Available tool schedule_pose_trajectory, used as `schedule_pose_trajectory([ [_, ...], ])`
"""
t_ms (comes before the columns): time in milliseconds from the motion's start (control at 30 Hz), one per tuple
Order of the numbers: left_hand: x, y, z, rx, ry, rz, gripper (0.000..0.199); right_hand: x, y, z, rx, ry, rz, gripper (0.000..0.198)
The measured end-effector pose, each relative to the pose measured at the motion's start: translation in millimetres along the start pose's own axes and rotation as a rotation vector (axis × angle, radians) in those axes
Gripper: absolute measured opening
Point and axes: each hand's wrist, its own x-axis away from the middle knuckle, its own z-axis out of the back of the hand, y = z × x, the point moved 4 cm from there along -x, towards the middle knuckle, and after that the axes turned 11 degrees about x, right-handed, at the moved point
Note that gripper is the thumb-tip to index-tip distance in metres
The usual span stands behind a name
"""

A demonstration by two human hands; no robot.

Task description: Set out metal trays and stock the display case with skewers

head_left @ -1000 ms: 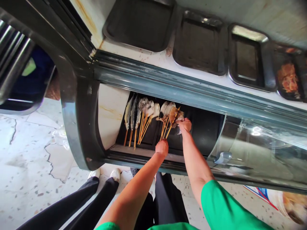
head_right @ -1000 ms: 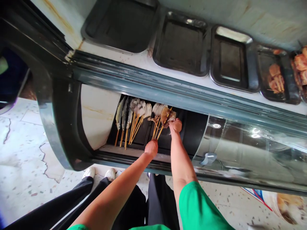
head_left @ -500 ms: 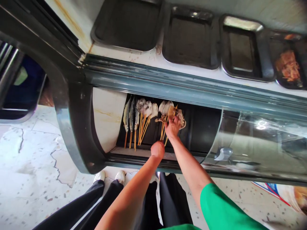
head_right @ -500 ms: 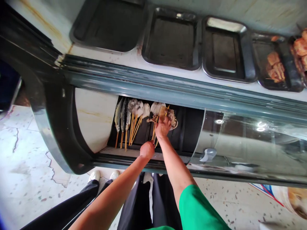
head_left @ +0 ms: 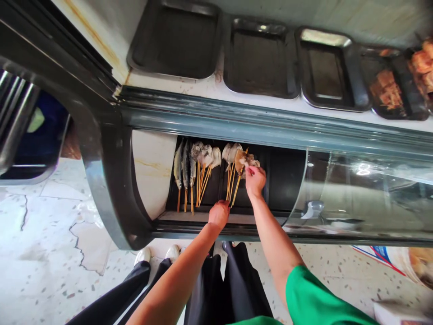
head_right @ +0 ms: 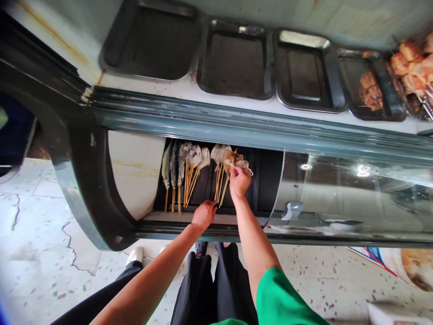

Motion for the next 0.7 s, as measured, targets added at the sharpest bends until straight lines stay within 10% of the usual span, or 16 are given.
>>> schedule_pose_trajectory([
  [533, -63, 23, -41, -0.062, -0.125, 0.081, 0.025, 8, 42, -23, 0.158, -0.16, -0.263, 0.05],
  [700, -59, 29, -28, -0.028, -0.004, 0.031, 0.029, 38, 33, -41, 0.169, -0.585, -0.136, 0.032],
])
